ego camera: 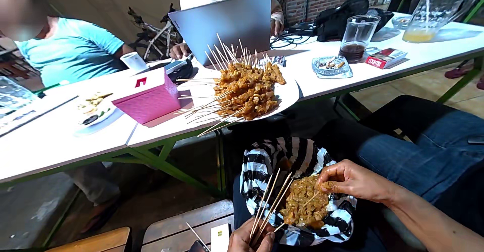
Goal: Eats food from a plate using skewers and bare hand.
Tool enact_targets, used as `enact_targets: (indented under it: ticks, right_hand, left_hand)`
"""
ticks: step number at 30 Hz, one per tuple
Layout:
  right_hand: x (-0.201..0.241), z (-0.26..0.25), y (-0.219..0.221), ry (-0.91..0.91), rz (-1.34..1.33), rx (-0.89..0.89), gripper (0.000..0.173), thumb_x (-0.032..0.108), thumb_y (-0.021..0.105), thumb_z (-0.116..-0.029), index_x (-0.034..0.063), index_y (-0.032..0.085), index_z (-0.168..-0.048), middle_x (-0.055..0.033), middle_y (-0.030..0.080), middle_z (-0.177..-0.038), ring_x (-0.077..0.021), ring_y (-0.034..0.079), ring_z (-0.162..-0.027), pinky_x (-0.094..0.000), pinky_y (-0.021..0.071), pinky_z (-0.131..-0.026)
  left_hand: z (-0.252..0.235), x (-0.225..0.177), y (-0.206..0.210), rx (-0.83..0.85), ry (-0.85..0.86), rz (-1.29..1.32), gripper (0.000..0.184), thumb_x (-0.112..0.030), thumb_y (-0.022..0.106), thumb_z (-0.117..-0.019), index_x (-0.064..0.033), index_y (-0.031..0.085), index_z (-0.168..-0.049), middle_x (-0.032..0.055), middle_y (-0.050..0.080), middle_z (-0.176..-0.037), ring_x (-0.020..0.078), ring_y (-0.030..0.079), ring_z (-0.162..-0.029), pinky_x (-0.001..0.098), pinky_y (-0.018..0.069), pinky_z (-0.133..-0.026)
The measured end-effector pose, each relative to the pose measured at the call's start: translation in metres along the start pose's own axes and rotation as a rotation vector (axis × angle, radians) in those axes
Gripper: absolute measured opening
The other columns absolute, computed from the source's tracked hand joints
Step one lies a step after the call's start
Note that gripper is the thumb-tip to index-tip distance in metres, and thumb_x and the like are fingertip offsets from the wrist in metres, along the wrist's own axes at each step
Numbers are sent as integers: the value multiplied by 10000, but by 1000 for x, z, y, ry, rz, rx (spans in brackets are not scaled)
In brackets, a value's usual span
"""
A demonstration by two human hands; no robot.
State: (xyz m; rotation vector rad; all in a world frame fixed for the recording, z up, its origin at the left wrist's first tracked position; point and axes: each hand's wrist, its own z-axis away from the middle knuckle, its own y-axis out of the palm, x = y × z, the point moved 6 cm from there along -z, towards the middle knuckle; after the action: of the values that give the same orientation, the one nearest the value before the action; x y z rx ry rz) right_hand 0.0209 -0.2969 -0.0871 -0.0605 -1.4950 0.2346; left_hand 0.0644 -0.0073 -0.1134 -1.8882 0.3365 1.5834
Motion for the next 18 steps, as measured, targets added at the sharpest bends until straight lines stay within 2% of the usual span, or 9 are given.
enact_targets:
  ticks: [2, 5, 7, 9, 15, 18]
  right_hand:
    - [2, -2, 1, 17, 26, 35, 66, 39, 686, -926, 38, 740, -962, 52, 732, -899, 25, 668, -804, -158, 563, -765]
    - [6, -4, -1, 30, -21, -2, 73, 44, 703, -915, 40, 750, -971, 49, 740, -896, 6, 684, -808, -175, 575, -770]
    - [8, -4, -2, 32, -118, -34, 171, 20, 706, -900, 28, 735, -1069, 25, 739, -948, -41, 699, -853, -215, 593, -805]
    - [4, -5, 0, 61, -181, -48, 287, -16, 709, -862, 33, 699, -1145, 15, 704, -952, -73, 688, -845, -239, 599, -788]
    - [-11, -5, 6, 77, -329, -138, 121, -6, 702, -876, 71, 717, -969, 31, 726, -824, -66, 689, -719, -227, 595, -698]
    - [-6, -4, 1, 5, -306, -206, 120, -19, 713, -857, 81, 725, -922, 35, 735, -848, -51, 690, -750, -216, 590, -724]
  left_hand:
    - [0, 0, 2, -1, -7, 4, 68, -58, 683, -875, -35, 735, -914, -45, 649, -786, -49, 532, -625, 133, 454, -573]
    - [-1, -1, 2, -31, -24, 39, 62, -45, 677, -879, -48, 725, -919, -73, 624, -746, -56, 498, -581, 128, 423, -530]
    - [0, -1, 1, -56, -26, 87, 77, -27, 674, -882, -53, 725, -933, -82, 620, -728, -56, 500, -571, 129, 425, -521]
    - [0, -2, 1, -78, -26, 111, 90, -11, 670, -881, -56, 722, -937, -87, 616, -712, -51, 496, -564, 134, 417, -514]
    - [-1, -1, 0, -101, -34, 105, 93, 2, 669, -874, -47, 722, -934, -82, 629, -717, -45, 516, -575, 140, 434, -529]
    - [-1, -2, 1, -97, -26, 89, 92, -6, 671, -873, -54, 724, -931, -82, 623, -718, -45, 505, -569, 140, 427, -523]
